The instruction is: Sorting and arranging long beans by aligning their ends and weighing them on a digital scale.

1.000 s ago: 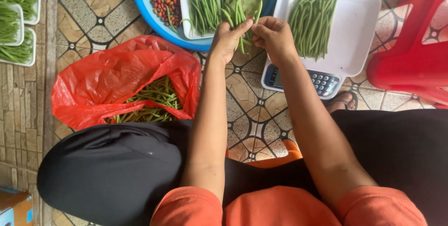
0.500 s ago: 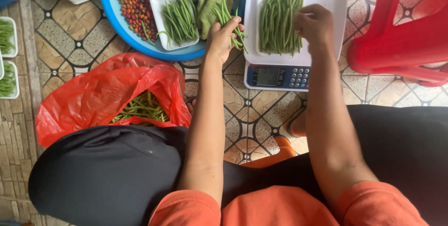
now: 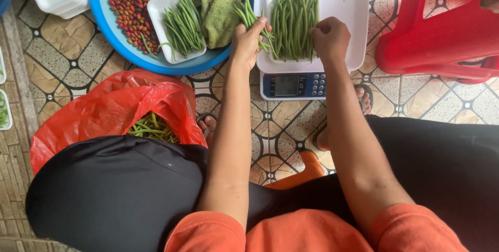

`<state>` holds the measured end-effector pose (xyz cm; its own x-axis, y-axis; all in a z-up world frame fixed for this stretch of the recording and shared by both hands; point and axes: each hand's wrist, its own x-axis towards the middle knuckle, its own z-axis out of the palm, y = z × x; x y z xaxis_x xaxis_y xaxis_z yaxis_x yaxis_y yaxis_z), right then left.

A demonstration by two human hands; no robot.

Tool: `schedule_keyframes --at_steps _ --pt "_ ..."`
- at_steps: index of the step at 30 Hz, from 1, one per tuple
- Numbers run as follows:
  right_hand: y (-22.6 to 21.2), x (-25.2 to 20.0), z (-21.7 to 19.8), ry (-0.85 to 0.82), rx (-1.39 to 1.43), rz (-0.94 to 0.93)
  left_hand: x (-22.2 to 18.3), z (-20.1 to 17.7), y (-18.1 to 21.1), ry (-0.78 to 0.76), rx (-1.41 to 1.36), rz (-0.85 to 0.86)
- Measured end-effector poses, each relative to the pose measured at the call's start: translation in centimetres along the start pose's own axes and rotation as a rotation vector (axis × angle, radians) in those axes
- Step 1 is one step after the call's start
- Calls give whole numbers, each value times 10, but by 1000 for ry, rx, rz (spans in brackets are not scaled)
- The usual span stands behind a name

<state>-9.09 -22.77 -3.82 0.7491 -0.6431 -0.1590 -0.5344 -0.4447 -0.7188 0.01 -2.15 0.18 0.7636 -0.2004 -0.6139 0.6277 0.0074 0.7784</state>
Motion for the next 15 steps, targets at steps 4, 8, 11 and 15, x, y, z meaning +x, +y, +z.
schedule_keyframes --at_steps 4,8,11,15 --pt "-15 -4 -6 -42 62 -1 0 2 2 46 -8 -26" --pt "-19 -7 -8 -59 102 35 -5 0 6 39 23 -47" --pt "-15 -2 -6 -44 91 6 -2 1 4 42 12 -43" --pt "-33 -3 -21 -66 272 30 -3 6 6 19 32 -47"
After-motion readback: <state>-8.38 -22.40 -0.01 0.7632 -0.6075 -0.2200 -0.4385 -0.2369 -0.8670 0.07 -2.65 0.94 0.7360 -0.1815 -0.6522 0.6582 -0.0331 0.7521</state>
